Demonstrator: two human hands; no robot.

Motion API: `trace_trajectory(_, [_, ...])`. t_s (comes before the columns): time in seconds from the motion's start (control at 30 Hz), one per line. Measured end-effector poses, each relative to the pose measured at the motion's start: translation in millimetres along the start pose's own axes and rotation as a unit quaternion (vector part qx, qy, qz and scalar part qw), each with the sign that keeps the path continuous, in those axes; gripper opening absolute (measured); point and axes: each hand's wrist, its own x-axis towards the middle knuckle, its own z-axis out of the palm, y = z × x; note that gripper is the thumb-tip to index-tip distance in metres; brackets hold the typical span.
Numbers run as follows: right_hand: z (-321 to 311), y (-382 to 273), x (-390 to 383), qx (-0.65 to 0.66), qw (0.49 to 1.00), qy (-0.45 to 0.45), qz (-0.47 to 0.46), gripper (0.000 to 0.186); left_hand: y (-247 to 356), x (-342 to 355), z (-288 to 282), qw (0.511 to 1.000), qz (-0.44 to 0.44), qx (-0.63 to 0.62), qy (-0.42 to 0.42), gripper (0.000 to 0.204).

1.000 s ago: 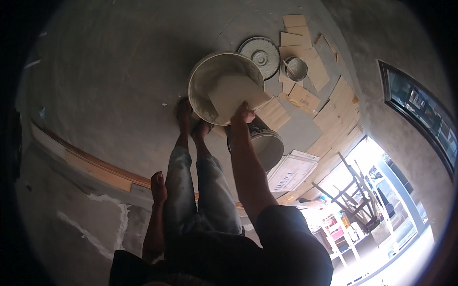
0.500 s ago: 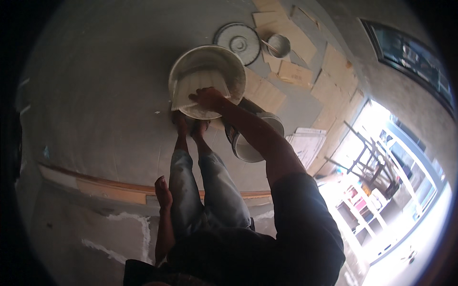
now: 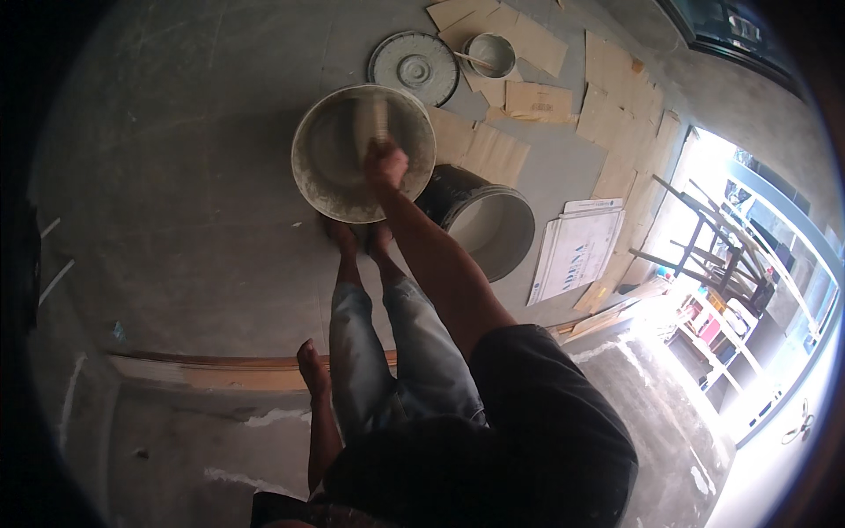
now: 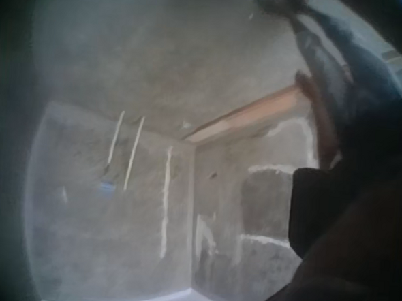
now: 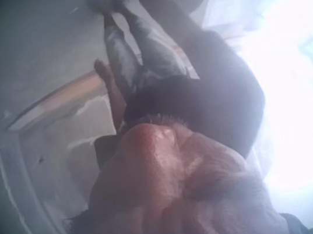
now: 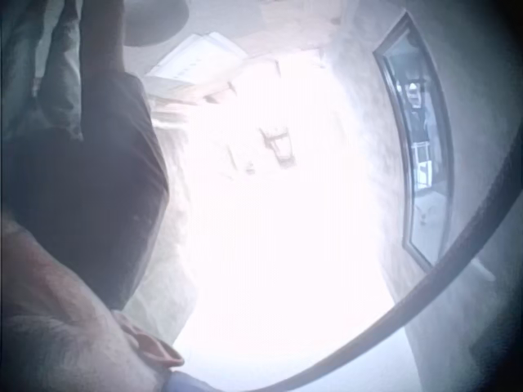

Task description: The person pours white liquid from one bucket into another, moves a piece of cardboard, and then stirs the liquid in the bucket with a flat wooden tool.

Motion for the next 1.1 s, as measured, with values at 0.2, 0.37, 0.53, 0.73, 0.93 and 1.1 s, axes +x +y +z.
trace_trajectory(0.2, [-20.1,44.5,-23.8,0.262,0.944,0.180,0.088,0.029,16.7,2.7,1.5,1.000,0.000,-0.012,-0.009,0.052])
trace_trajectory(0.37, [-37.4,13.8,-22.0,0.008,0.987,-0.034,-0.159,0.033,9.8,0.3,-1.8,1.000,0.010,-0.010,-0.011,0.053])
trace_trajectory(0.53, [-36.6,-20.3,29.5,-0.247,0.849,-0.272,-0.379,0.033,7.6,2.2,2.7,1.000,0.013,-0.008,-0.010,0.054])
trace_trajectory(0.73, [-31.9,24.8,5.4,-0.413,0.582,-0.379,-0.589,0.039,5.5,-1.3,2.5,1.000,0.022,0.000,-0.002,0.053])
trace_trajectory(0.93, [-32.9,2.9,22.7,-0.264,0.822,-0.276,-0.422,0.023,15.5,-2.0,4.0,1.000,0.016,0.001,0.012,0.053])
trace_trajectory(1.1, [-34.0,-16.2,28.6,-0.057,0.994,-0.090,-0.035,0.030,12.0,-3.8,10.9,1.000,0.014,-0.009,0.006,0.055])
